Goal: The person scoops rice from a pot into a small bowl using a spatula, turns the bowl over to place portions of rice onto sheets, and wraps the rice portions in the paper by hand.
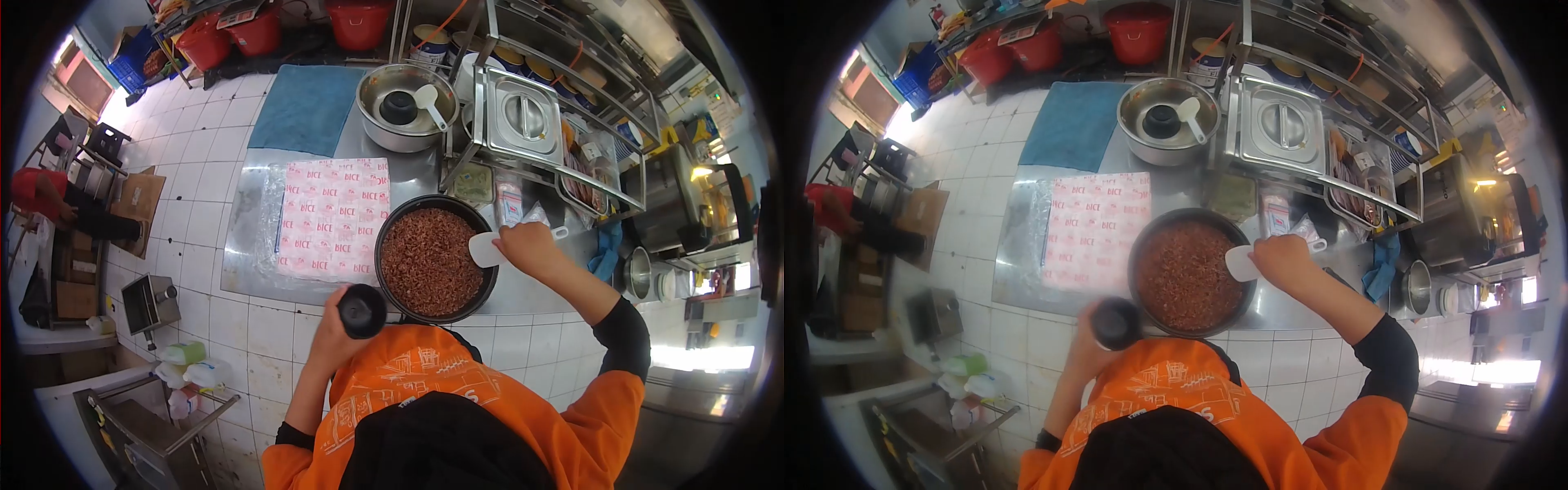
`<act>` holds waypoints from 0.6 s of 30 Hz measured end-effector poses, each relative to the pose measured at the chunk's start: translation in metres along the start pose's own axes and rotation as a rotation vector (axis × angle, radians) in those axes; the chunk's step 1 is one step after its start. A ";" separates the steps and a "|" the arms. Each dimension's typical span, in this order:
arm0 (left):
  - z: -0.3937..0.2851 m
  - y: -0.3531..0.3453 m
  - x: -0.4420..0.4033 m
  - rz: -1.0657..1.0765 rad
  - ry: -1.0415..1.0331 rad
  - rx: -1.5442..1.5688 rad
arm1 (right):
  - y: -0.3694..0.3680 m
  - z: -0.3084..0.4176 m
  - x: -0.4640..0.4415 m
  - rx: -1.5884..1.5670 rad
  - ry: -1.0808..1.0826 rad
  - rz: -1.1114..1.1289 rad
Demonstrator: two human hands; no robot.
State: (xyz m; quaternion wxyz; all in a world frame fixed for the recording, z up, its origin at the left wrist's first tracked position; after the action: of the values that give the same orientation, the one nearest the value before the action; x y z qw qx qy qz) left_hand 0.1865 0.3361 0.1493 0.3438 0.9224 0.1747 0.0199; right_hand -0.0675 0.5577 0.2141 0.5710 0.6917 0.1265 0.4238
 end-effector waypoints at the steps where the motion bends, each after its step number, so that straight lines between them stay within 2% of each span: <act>1: -0.002 -0.012 0.003 0.013 -0.054 0.046 | 0.000 -0.001 -0.005 0.031 -0.013 -0.029; 4: -0.023 -0.025 0.004 -0.043 -0.177 0.138 | -0.024 0.016 -0.017 -0.015 0.034 -0.006; 5: -0.031 -0.020 0.005 -0.098 -0.195 -0.016 | -0.028 0.016 -0.021 -0.053 0.048 -0.041; 8: -0.013 -0.032 0.011 -0.068 -0.058 0.134 | -0.042 0.028 -0.031 -0.101 0.069 0.062; 14: 0.005 -0.053 0.021 0.001 0.054 0.341 | -0.056 0.051 -0.036 -0.126 0.161 0.186; 18: 0.005 -0.052 0.017 -0.048 0.010 0.367 | -0.066 0.066 -0.035 -0.157 0.208 0.153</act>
State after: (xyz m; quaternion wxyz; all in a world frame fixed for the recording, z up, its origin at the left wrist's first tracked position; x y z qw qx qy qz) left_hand 0.1867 0.3753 0.1105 0.1690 0.9651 0.1991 -0.0159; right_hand -0.0205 0.5106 0.1402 0.5733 0.6047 0.0984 0.5441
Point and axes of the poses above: each hand's wrist, its own x-axis away from the middle knuckle, its own y-axis out of the back of the hand, z = x × y, the point moved 7 cm from there along -x, towards the middle knuckle, and after that the axes turned 12 degrees about -x, right-handed, at the moved point
